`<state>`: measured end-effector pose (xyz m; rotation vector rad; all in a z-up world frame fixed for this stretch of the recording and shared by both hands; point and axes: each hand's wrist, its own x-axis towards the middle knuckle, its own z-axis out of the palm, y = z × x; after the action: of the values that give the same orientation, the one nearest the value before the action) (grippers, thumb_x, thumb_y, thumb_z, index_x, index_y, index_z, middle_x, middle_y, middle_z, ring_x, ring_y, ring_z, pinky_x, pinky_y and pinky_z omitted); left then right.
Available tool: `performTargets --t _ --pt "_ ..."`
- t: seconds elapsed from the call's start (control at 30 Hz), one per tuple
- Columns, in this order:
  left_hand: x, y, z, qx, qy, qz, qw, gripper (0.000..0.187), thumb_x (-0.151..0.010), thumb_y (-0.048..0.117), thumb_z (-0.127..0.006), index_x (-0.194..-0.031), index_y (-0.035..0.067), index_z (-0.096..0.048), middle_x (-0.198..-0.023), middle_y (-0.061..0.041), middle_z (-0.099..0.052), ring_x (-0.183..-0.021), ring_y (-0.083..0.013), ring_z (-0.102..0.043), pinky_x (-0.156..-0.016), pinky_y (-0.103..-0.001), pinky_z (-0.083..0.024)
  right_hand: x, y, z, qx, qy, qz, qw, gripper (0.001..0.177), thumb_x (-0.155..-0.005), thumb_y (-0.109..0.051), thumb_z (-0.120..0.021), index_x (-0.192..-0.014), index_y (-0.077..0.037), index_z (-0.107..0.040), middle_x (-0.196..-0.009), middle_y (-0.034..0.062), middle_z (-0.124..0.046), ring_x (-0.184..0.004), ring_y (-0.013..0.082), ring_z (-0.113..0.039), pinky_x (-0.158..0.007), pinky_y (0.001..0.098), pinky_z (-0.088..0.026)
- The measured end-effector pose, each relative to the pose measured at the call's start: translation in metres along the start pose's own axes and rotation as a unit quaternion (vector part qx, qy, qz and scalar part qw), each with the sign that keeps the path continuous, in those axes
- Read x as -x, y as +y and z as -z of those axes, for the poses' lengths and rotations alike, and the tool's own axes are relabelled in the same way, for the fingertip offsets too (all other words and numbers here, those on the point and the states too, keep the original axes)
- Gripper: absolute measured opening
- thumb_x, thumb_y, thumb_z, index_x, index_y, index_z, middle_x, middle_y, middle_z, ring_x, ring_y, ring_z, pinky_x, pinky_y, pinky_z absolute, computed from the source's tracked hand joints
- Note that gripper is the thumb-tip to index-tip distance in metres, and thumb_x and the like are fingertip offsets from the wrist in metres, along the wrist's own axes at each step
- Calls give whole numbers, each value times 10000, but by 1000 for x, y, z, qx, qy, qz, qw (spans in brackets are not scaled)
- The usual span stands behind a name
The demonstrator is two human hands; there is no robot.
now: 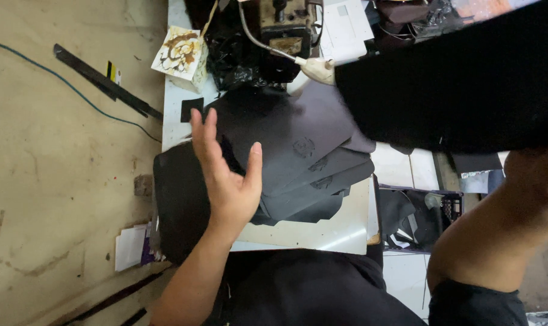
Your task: Peeling the protective or adhesive backing off pre-cut leather components in a workshop environment.
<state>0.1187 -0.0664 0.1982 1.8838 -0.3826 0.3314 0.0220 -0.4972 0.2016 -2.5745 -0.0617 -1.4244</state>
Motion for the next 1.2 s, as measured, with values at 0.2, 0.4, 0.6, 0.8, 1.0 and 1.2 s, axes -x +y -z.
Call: performTargets --t 0.2,0.4,0.6,0.8,1.0,1.2 --pt "-7 82 21 103 -231 -70 965 726 -989 357 -630 -1552 -3 -345 -1622 -198 -429 -1531 -310 -437 -1281 -439 -369 -53 -94 -2 -397 -95 -242 880 270 -1105 -244 -659 -1212 4 -654 -1067 100 -640 -877 136 -545 -813 245 -375" --pt "12 66 5 126 -127 60 982 155 -1052 163 -587 -934 68 -622 -724 71 -474 -680 -31 -429 -631 -258 -419 -95 -187 -60 -337 -188 -88 919 161 -1095 -45 -694 -1231 36 -660 -1109 140 -642 -894 183 -572 -801 282 -466" --pt "24 49 13 200 -88 126 968 479 -1090 338 -408 -1442 47 -553 -1307 -58 -694 -1151 -115 -628 -1032 -264 -479 -61 -262 -53 -366 -287 -97 880 292 -935 -185 -754 -1156 -14 -672 -1014 82 -672 -823 148 -659 -700 257 -544" --pt "36 47 18 275 -58 152 948 359 -1044 81 -562 -1369 -62 -611 -1153 -249 -734 -1000 -156 -617 -831 -350 -629 -50 -273 -59 -449 -283 -179 828 205 -890 -60 -799 -1042 56 -724 -1032 211 -737 -764 296 -742 -623 363 -625" --pt "45 38 13 262 -29 152 953 280 -964 70 -700 -1194 -89 -683 -1220 -301 -696 -1132 -312 -676 -861 -385 -634 -34 -268 -65 -506 -316 -229 770 135 -945 -30 -710 -1046 58 -734 -1043 243 -742 -942 245 -723 -719 386 -622" --pt "44 29 9 288 -20 163 943 272 -956 69 -714 -1186 -72 -681 -1225 -280 -710 -1116 -295 -701 -860 -375 -641 -31 -264 -60 -527 -316 -218 758 167 -938 15 -698 -1085 92 -718 -1137 274 -728 -1123 315 -705 -897 408 -589"
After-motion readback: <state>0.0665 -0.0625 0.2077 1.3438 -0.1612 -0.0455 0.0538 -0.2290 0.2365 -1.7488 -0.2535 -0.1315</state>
